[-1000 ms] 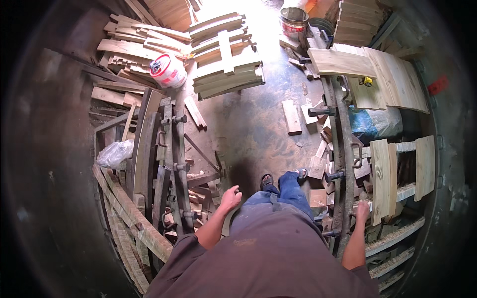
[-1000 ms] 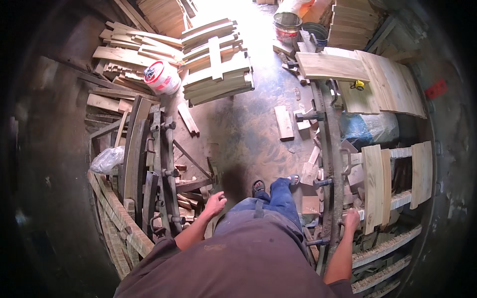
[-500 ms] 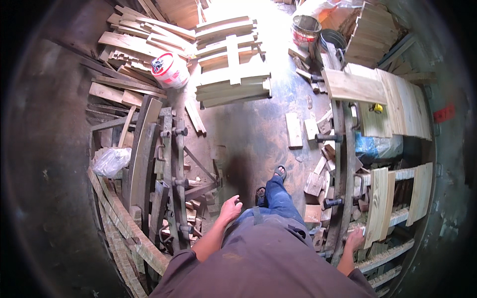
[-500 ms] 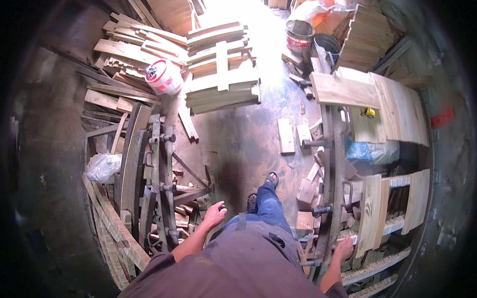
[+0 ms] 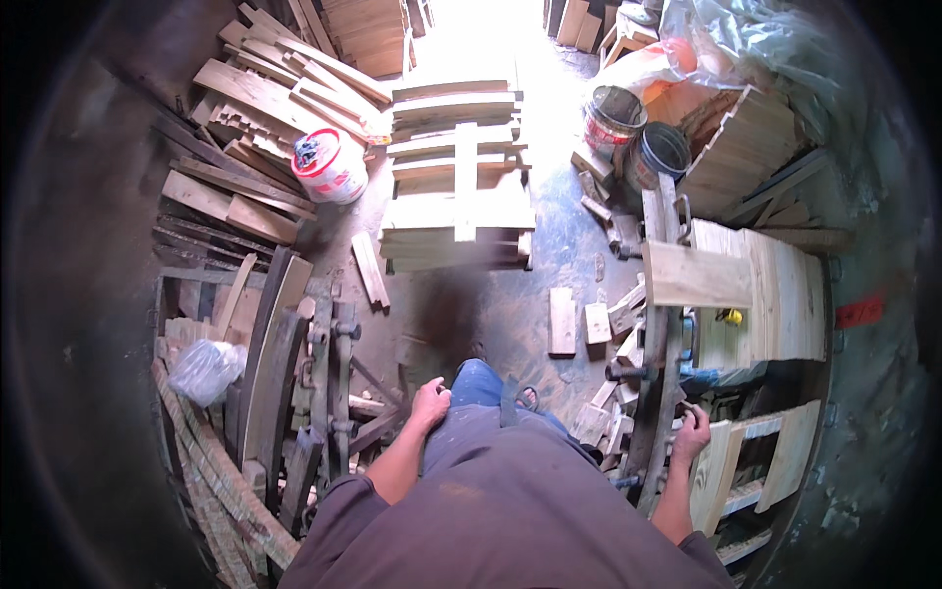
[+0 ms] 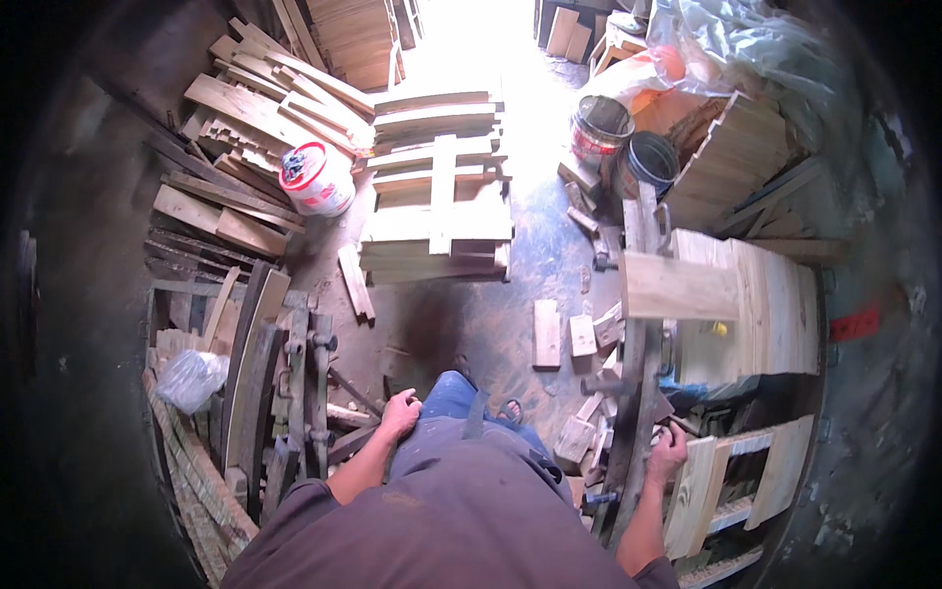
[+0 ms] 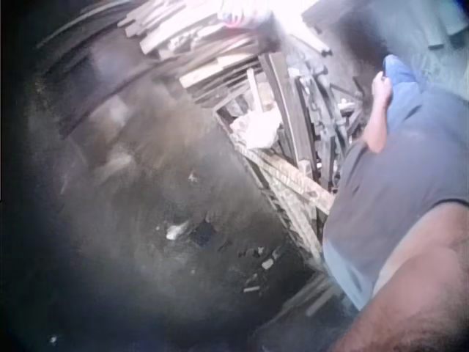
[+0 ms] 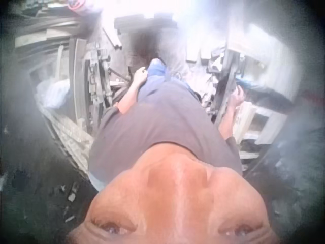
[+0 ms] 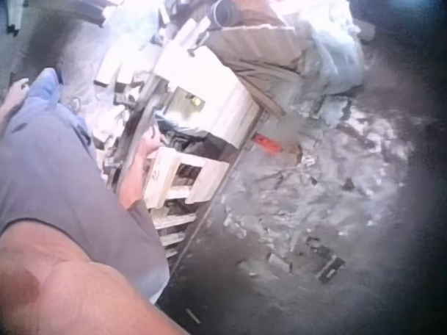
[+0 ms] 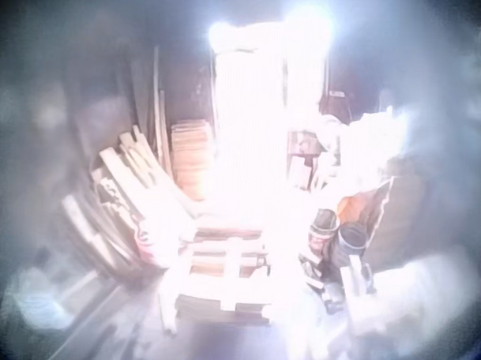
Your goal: The person repeatedly picks up wooden planks from a pile on the floor, carries them to a workbench, and stacks them. The person also uses a tape measure to measure the planks before stacking them.
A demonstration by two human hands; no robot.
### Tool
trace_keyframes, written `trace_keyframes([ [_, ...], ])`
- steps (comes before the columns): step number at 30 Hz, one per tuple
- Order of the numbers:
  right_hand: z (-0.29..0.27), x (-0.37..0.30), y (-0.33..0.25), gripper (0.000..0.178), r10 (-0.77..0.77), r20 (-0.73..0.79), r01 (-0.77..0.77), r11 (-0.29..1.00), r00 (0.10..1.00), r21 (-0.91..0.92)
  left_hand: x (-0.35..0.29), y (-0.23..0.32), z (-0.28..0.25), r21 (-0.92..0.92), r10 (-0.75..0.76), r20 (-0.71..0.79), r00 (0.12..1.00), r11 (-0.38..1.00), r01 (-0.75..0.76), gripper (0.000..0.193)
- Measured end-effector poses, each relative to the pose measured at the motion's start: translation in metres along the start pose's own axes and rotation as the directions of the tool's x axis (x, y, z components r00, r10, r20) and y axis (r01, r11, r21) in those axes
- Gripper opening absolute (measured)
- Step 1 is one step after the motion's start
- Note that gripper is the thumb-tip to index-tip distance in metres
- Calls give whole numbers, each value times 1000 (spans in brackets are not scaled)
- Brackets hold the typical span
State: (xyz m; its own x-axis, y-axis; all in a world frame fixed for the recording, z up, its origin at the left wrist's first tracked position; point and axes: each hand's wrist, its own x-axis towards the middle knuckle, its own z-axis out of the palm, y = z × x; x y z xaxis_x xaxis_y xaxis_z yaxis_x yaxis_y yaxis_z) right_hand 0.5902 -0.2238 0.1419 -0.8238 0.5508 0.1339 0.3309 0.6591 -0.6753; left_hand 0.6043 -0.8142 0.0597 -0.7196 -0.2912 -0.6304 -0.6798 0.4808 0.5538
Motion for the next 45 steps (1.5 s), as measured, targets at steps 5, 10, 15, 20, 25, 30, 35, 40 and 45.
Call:
trace_keyframes([
  [5,96,83,-119,20,-238,219,248,969,946,-17,97,-5,17,48,260,25,965,964,-260,48],
  [10,182,107,-200,23,-97,546,157,986,832,-63,189,104,-72,-15,-66,18,998,998,67,49],
  [15,253,149,-337,32,-239,815,399,917,528,10,267,146,-120,-81,168,-287,943,977,-199,41],
  [20,333,207,-372,37,-213,888,378,925,407,49,304,166,-126,-296,-63,-211,976,955,-2,47],
  [25,450,300,-412,39,-343,911,514,837,230,186,296,186,-109,-397,-222,-170,960,907,139,50],
  [30,629,415,-497,41,-564,814,625,686,135,372,249,192,-73,-360,-366,-366,856,903,233,49],
  [35,813,480,-575,74,-726,675,789,489,133,371,187,279,-31,-427,-619,-117,777,738,523,47],
  [40,910,508,-620,84,-537,828,815,546,163,194,191,341,-11,-484,-684,78,726,610,627,54],
  [45,918,506,-641,35,-540,834,863,470,114,187,204,356,-5,-623,-687,-3,727,570,536,53],
])
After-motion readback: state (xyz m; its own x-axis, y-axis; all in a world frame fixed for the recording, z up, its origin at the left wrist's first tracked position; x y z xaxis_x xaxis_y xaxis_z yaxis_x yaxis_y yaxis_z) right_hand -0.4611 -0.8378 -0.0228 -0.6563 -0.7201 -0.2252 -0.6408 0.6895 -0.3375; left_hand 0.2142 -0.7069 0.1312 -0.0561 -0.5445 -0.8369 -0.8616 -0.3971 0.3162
